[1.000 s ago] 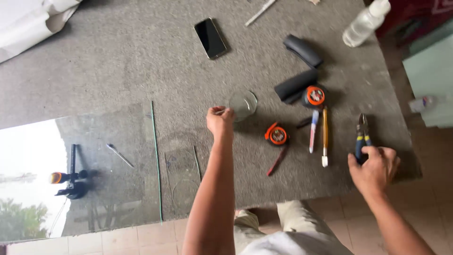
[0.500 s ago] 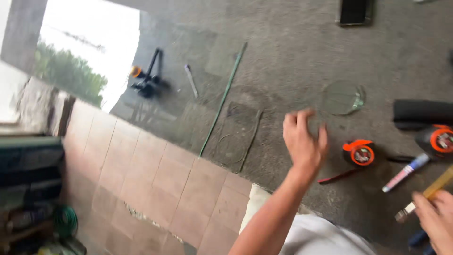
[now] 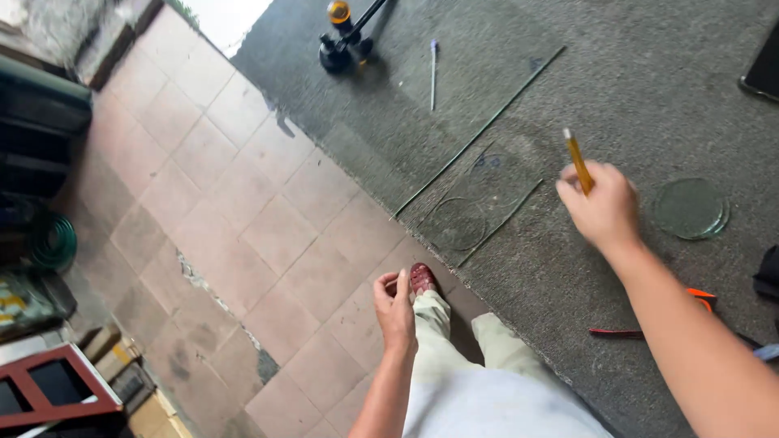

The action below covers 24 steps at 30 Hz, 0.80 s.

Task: Cutting circular pieces from a sheet of glass using a glass cutter and breaking them out.

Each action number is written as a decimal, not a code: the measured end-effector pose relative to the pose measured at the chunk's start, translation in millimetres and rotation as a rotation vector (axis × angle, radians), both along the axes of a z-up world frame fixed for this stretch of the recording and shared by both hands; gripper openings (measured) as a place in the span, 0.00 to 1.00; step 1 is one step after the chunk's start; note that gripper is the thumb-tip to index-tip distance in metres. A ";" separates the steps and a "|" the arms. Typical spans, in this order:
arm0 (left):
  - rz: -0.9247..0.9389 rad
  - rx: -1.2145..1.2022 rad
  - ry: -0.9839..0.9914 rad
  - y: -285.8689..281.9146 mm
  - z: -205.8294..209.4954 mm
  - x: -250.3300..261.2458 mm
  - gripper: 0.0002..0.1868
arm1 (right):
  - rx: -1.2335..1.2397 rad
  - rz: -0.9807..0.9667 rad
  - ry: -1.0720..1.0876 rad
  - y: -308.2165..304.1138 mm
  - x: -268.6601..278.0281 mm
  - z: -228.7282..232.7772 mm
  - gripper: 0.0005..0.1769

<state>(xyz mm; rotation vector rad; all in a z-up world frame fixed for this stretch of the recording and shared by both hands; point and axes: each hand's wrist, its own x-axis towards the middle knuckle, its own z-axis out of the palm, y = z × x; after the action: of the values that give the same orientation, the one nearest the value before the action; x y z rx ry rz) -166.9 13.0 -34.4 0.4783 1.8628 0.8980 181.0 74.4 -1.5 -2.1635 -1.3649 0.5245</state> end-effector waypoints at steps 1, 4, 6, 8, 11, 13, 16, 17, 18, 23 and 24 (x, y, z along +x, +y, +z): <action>0.004 0.008 -0.092 5.6 -9.2 1.8 0.24 | 0.037 0.009 -0.046 28.7 4.3 -26.2 0.13; -0.033 -0.018 -0.152 21.5 -3.6 12.8 0.27 | -0.132 -0.041 -0.045 80.1 -0.8 -47.4 0.18; -0.044 -0.022 -0.189 35.6 6.4 19.3 0.30 | -0.176 -0.013 -0.079 83.6 -12.4 -45.9 0.15; -0.042 -0.023 -0.222 40.2 8.2 22.4 0.32 | -0.220 0.027 -0.111 79.1 -26.6 -42.4 0.11; -0.135 -0.011 -0.238 51.7 -5.3 20.9 0.32 | -0.180 0.087 -0.120 73.2 -52.3 -26.8 0.12; -0.168 0.002 -0.249 51.2 -18.0 21.8 0.23 | -0.187 0.154 -0.068 62.6 -70.4 -9.0 0.11; -0.241 0.083 -0.205 47.2 -53.3 13.2 0.16 | -0.125 0.183 -0.044 39.2 -75.7 12.2 0.24; -0.232 0.079 -0.207 49.8 -39.6 11.9 0.16 | -0.131 0.192 -0.047 32.6 -88.0 34.8 0.24; -0.235 0.054 -0.203 52.2 -25.5 9.9 0.15 | -0.129 0.172 0.031 25.7 -100.7 57.9 0.20; -0.168 0.057 -0.375 51.7 -11.2 1.1 0.15 | -0.114 0.171 0.507 -8.6 -117.3 76.0 0.22; -0.182 0.036 -0.414 54.3 -7.3 0.1 0.14 | -0.125 0.114 0.707 -11.5 -119.1 73.2 0.18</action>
<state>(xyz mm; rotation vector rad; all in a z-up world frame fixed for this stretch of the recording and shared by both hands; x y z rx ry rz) -166.8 67.3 -41.7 0.4378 1.4064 0.8370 61.9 62.9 71.7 -1.7227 -1.0665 1.2969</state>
